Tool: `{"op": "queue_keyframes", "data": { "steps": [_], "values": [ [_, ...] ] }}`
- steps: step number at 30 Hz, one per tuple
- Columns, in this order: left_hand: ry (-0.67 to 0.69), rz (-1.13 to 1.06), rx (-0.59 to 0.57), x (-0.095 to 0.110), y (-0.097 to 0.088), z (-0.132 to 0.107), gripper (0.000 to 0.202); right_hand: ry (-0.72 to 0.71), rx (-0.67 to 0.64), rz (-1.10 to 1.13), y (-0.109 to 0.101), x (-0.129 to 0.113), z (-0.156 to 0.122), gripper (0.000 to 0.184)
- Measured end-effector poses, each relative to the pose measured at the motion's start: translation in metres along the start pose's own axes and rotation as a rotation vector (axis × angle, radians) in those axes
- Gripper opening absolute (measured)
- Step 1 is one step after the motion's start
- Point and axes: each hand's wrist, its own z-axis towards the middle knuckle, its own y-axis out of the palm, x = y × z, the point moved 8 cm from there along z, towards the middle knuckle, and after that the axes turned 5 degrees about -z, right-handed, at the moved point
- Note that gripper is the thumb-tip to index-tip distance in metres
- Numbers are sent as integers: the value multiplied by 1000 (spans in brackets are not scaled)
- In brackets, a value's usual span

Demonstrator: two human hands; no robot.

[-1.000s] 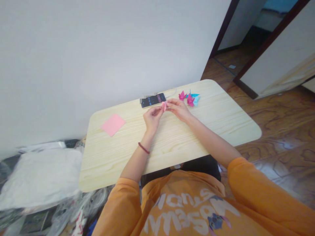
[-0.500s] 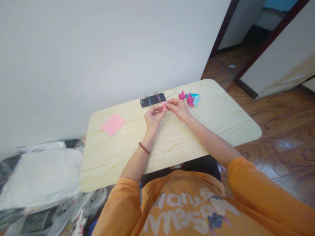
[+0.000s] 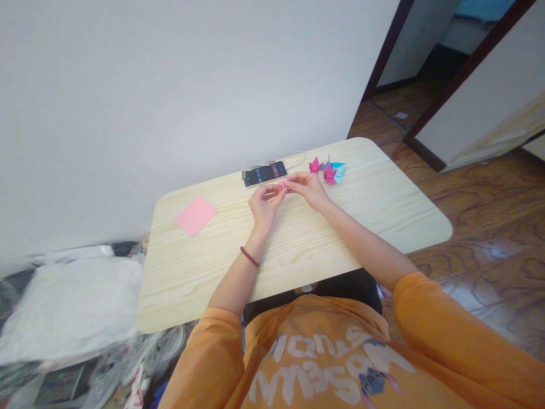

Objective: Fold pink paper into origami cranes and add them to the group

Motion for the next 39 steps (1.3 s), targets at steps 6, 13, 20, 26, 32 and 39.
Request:
{"op": "queue_keyframes", "data": {
  "steps": [6, 13, 20, 26, 32, 39],
  "values": [
    [79, 49, 4, 3, -1, -1, 24, -1, 25, -2, -3, 1, 0, 32],
    [89, 64, -16, 8, 0, -2, 24, 8, 34, -34, -4, 0, 0, 32],
    [12, -74, -2, 8, 5, -3, 24, 14, 34, -18, -3, 1, 0, 33],
    [5, -122, 36, 4, 3, 0, 23, 27, 27, 44, -3, 6, 1, 28],
    [-54, -115, 120, -3, -1, -2, 24, 42, 29, 54, -3, 8, 2, 27],
    [-58, -161, 164, -5, -6, 0, 35, 33, 29, -31, -4, 4, 2, 29]
  ]
}}
